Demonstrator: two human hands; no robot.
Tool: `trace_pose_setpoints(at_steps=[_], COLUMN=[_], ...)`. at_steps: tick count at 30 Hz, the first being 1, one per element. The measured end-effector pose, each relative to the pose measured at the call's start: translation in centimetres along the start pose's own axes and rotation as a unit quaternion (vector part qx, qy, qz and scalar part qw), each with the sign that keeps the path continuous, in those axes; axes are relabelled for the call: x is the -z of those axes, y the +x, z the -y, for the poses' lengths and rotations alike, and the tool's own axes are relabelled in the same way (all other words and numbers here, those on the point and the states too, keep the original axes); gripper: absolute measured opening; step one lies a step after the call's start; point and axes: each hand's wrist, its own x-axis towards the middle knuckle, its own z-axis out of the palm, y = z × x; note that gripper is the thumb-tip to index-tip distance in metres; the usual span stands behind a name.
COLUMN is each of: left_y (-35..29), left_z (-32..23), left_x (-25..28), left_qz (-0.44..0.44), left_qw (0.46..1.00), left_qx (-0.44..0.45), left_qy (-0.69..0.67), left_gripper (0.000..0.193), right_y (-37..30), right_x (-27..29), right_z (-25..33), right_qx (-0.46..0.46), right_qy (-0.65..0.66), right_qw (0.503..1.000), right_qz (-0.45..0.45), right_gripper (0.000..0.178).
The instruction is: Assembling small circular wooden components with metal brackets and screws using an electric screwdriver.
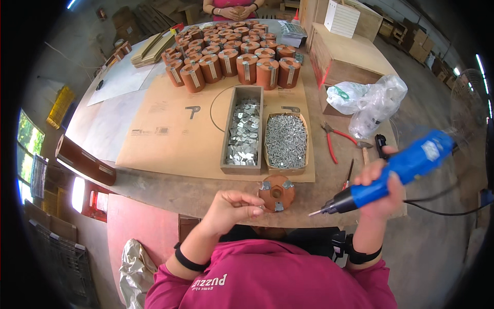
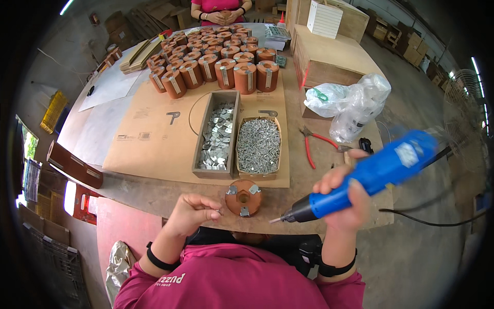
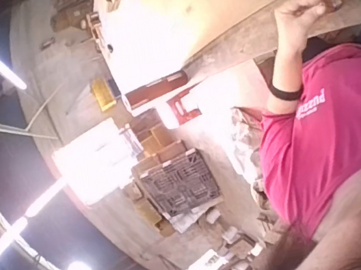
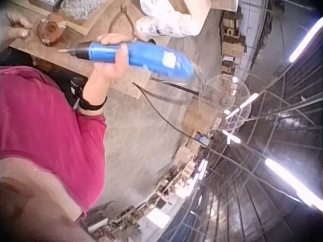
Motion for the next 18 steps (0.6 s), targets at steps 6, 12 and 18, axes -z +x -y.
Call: trace_pose_setpoints(at_steps=[6, 12, 18], left_y=[-0.7, -0.2, -0.7], left_z=[4.9, 4.9, 5.0], left_x=[-1.5, -2.5, -2.7], left_qz=[0.116, 0.164, 0.139], left_qw=[0.953, 0.944, 0.959], left_qx=[0.049, 0.035, 0.033], left_qy=[-0.276, -0.285, -0.244], left_gripper=[0.011, 0.010, 0.010], right_y=[-1.7, -2.8, -2.9], right_x=[-3.9, -5.1, -5.5], right_z=[2.0, 0.6, 0.1], right_qx=[0.143, 0.139, 0.121], right_qy=[0.056, 0.049, -0.002], right_qw=[0.988, 0.989, 0.992], right_qz=[0.004, 0.025, 0.048], right_gripper=[0.060, 0.060, 0.057])
